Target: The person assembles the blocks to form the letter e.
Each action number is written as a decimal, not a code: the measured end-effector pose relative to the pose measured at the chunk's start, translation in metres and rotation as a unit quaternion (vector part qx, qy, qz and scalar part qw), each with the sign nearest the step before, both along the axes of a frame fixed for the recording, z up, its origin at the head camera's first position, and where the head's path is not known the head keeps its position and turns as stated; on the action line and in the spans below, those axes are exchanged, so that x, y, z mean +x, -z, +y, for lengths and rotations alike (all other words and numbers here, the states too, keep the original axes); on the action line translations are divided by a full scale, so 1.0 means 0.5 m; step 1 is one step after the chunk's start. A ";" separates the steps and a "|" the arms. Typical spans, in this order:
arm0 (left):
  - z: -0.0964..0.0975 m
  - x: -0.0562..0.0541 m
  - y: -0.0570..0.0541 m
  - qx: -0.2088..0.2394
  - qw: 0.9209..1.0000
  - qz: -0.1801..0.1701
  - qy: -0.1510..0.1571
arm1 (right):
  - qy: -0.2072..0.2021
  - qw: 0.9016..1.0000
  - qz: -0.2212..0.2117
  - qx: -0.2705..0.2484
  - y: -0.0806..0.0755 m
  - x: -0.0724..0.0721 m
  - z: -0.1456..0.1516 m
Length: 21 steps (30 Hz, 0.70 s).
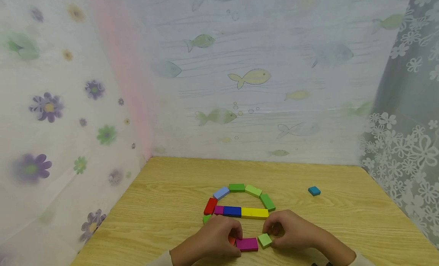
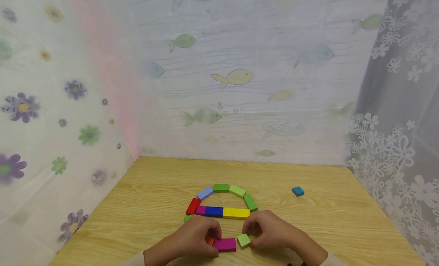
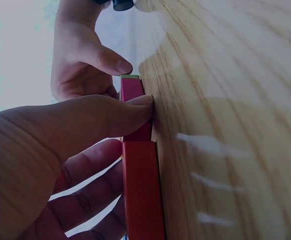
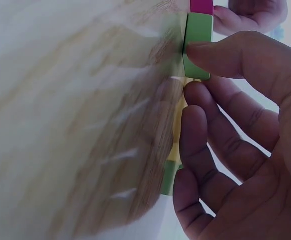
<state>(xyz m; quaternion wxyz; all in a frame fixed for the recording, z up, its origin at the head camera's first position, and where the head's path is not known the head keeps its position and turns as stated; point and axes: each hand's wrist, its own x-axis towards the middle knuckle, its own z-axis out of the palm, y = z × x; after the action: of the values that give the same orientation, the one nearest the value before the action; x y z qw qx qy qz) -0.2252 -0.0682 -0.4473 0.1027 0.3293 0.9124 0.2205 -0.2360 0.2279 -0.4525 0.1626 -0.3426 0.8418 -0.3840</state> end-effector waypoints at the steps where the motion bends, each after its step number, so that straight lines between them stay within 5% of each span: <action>1: -0.001 0.000 0.001 0.002 1.000 -0.001 0.001 | -0.001 1.000 0.001 0.000 0.000 0.000 0.000; 21: 0.000 0.002 0.000 0.001 1.000 0.000 -0.003 | -0.016 1.000 0.006 -0.001 -0.002 0.003 -0.005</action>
<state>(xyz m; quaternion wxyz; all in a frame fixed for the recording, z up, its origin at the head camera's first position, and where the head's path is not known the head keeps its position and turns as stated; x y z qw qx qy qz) -0.2242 -0.0685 -0.4474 0.1019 0.3269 0.9130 0.2216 -0.2344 0.2254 -0.4517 0.1632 -0.3590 0.8367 -0.3799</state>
